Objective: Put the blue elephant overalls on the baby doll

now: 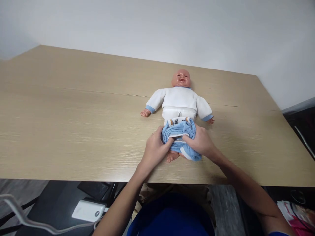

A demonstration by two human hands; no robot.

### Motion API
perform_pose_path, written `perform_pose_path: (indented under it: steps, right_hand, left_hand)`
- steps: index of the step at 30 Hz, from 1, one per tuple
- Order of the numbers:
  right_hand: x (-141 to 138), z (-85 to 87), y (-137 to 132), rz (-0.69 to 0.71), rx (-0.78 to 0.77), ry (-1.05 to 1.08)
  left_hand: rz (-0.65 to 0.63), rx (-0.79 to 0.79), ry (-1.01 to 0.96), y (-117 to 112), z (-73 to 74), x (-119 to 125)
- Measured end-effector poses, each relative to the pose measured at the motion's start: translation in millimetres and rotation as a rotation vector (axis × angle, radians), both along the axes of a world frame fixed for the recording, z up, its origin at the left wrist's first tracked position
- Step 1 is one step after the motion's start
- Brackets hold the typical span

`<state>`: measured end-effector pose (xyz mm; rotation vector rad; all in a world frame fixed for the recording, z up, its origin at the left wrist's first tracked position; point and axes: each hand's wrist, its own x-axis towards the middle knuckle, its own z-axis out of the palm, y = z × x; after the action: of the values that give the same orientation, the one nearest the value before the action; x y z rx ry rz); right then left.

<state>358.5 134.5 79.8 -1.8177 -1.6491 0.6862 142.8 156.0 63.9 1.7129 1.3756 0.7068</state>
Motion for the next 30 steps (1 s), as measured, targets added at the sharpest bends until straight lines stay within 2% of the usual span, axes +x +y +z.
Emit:
perform_pose_path:
  steps: [3, 6, 9, 12, 16, 19, 26, 30]
  right_hand:
    - [1, 22.2, -5, 0.058, 0.012, 0.025]
    - [-4, 47.2, -23, 0.133, 0.011, 0.069]
    - [-9, 59.5, -43, 0.183, -0.038, 0.072]
    - [-13, 51.5, -53, 0.224, -0.077, 0.025]
    - [-14, 26.0, -53, 0.257, -0.070, -0.107]
    - [-16, 13.3, -52, 0.270, -0.076, -0.199]
    - [-25, 3.6, -56, 0.330, -0.071, -0.281]
    - [-26, -0.1, -58, 0.318, -0.094, -0.304]
  left_hand:
    - [-0.008, -0.014, -0.043, -7, 14.3, -4]
    - [-0.022, -0.048, -0.112, -26, 28.8, -12]
    - [-0.022, -0.062, -0.079, -49, 33.3, -21]
    - [-0.031, -0.088, 0.007, -64, 25.2, -26]
    - [-0.082, -0.129, 0.089, -74, 5.5, -26]
    - [-0.084, -0.079, 0.156, -77, -7.7, -25]
    - [-0.129, 0.102, 0.257, -74, -21.7, -30]
    - [-0.157, 0.081, 0.177, -72, -24.0, -31]
